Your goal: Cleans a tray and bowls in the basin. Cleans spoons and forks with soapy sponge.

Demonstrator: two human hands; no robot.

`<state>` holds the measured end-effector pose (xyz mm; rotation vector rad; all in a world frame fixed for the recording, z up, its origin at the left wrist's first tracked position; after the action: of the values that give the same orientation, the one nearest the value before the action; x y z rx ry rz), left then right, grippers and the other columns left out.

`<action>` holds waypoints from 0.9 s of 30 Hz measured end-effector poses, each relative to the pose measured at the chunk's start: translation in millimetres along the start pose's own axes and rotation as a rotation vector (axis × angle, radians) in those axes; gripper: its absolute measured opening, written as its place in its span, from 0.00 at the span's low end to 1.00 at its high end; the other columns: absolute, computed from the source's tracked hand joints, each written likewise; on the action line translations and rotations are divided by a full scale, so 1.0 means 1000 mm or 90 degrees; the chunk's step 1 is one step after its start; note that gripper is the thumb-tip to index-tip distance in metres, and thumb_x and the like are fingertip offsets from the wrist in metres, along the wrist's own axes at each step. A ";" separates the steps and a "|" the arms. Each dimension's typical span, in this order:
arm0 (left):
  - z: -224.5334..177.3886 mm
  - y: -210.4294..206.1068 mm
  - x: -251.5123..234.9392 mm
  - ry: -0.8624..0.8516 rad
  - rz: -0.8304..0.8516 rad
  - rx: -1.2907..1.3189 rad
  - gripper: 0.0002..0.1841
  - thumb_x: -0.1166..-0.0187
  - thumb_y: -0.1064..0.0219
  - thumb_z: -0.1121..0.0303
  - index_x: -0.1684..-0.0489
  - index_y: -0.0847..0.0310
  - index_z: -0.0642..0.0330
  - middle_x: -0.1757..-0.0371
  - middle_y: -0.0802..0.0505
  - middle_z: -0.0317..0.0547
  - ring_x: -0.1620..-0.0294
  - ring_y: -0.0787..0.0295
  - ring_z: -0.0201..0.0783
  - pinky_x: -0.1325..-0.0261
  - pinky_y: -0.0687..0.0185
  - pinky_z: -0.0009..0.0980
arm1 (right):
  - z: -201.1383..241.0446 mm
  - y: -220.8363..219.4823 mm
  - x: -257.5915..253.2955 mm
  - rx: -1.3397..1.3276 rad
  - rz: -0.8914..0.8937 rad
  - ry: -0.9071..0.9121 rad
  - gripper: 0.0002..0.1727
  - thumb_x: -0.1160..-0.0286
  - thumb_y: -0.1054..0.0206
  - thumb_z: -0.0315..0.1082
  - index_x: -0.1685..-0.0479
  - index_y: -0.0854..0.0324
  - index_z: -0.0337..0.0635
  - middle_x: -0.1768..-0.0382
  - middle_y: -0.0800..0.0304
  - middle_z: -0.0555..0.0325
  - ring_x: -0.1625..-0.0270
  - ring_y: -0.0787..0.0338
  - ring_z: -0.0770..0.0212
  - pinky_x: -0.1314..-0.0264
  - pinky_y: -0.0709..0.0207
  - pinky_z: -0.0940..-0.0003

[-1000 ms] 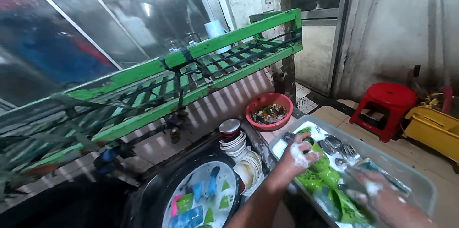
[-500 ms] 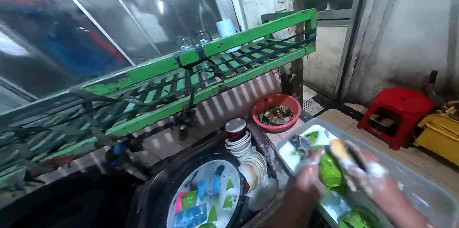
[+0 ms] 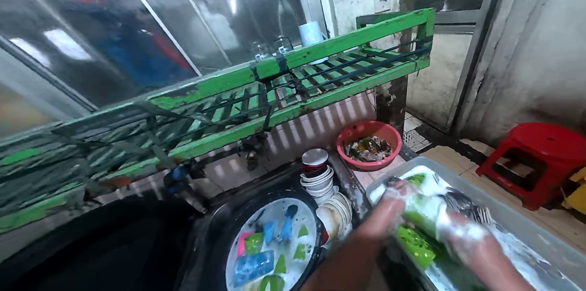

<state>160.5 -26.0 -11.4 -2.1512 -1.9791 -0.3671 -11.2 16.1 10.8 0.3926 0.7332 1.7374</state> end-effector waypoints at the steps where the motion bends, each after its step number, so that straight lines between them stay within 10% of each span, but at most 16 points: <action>1: -0.006 -0.003 -0.004 0.039 0.019 -0.088 0.20 0.07 0.47 0.58 0.26 0.23 0.59 0.36 0.13 0.55 0.45 0.13 0.46 0.53 0.14 0.46 | 0.000 -0.005 0.002 0.033 0.021 0.049 0.16 0.25 0.33 0.28 0.46 0.15 0.22 0.49 0.09 0.28 0.43 0.08 0.32 0.34 0.20 0.34; 4: -0.025 -0.007 -0.014 0.060 0.021 -0.152 0.22 0.08 0.44 0.57 0.24 0.23 0.62 0.28 0.15 0.58 0.29 0.18 0.48 0.27 0.23 0.48 | -0.012 -0.006 -0.004 -0.275 0.034 -0.135 0.12 0.19 0.41 0.26 0.46 0.17 0.27 0.59 0.11 0.49 0.56 0.12 0.60 0.48 0.17 0.62; 7: -0.009 -0.029 -0.013 -0.074 -0.099 0.285 0.23 0.10 0.42 0.59 0.21 0.30 0.59 0.35 0.13 0.53 0.38 0.14 0.42 0.35 0.17 0.42 | -0.002 -0.003 -0.016 -0.759 -0.135 -0.298 0.10 0.14 0.49 0.32 0.56 0.22 0.42 0.71 0.13 0.61 0.69 0.10 0.67 0.66 0.12 0.66; 10: -0.011 -0.059 0.005 -0.025 -0.134 0.425 0.27 0.09 0.43 0.57 0.14 0.38 0.56 0.26 0.18 0.53 0.31 0.18 0.44 0.30 0.20 0.45 | 0.011 -0.010 -0.018 -0.389 -0.164 -0.198 0.14 0.14 0.50 0.26 0.43 0.22 0.28 0.59 0.13 0.51 0.57 0.11 0.64 0.52 0.15 0.67; 12: -0.006 -0.066 0.006 0.001 -0.144 0.345 0.31 0.11 0.40 0.60 0.11 0.43 0.59 0.22 0.21 0.57 0.27 0.21 0.45 0.26 0.23 0.44 | -0.001 -0.018 -0.018 0.070 -0.063 0.000 0.17 0.24 0.38 0.23 0.43 0.17 0.17 0.43 0.11 0.27 0.34 0.12 0.36 0.24 0.27 0.40; 14: -0.001 -0.072 0.001 0.003 -0.196 0.324 0.36 0.16 0.32 0.65 0.11 0.47 0.61 0.23 0.21 0.62 0.28 0.19 0.48 0.28 0.20 0.45 | -0.023 -0.027 -0.022 0.284 -0.042 0.167 0.22 0.23 0.34 0.34 0.35 0.16 0.29 0.36 0.13 0.30 0.26 0.18 0.31 0.16 0.45 0.25; 17: 0.000 -0.075 0.002 0.005 -0.212 0.391 0.37 0.17 0.31 0.66 0.11 0.49 0.58 0.23 0.22 0.62 0.30 0.18 0.49 0.31 0.18 0.47 | -0.027 -0.026 -0.025 0.090 -0.043 0.044 0.27 0.23 0.34 0.35 0.30 0.22 0.23 0.33 0.15 0.31 0.24 0.18 0.41 0.15 0.35 0.45; 20: 0.000 -0.067 0.010 0.019 -0.141 0.438 0.33 0.11 0.40 0.57 0.09 0.48 0.55 0.18 0.25 0.56 0.25 0.23 0.48 0.27 0.23 0.47 | -0.002 -0.020 -0.019 -0.406 -0.132 -0.230 0.14 0.20 0.46 0.23 0.39 0.28 0.29 0.57 0.16 0.51 0.57 0.13 0.67 0.54 0.15 0.69; 24: 0.000 -0.066 0.008 0.025 -0.156 0.365 0.35 0.13 0.35 0.60 0.09 0.47 0.58 0.20 0.23 0.58 0.24 0.22 0.49 0.25 0.22 0.48 | -0.004 -0.025 -0.020 0.094 -0.066 -0.010 0.26 0.23 0.34 0.34 0.31 0.22 0.23 0.36 0.13 0.31 0.28 0.15 0.41 0.17 0.33 0.44; 27: 0.004 -0.075 0.004 0.030 -0.219 0.399 0.36 0.19 0.28 0.65 0.13 0.45 0.58 0.29 0.17 0.62 0.34 0.15 0.51 0.38 0.13 0.51 | -0.023 -0.031 -0.020 0.372 -0.118 0.246 0.23 0.23 0.34 0.36 0.33 0.16 0.32 0.38 0.10 0.37 0.29 0.13 0.37 0.16 0.42 0.26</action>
<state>86.4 -14.1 -15.6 -1.4139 -2.0733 0.1474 3.1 -4.4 -24.6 0.3669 1.5192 1.4129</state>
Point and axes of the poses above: each hand's wrist, its own x-axis away from the middle knuckle, its own y-axis out of the back of the hand, z = x × y, the point moved 3 cm from there along -x, towards the middle knuckle
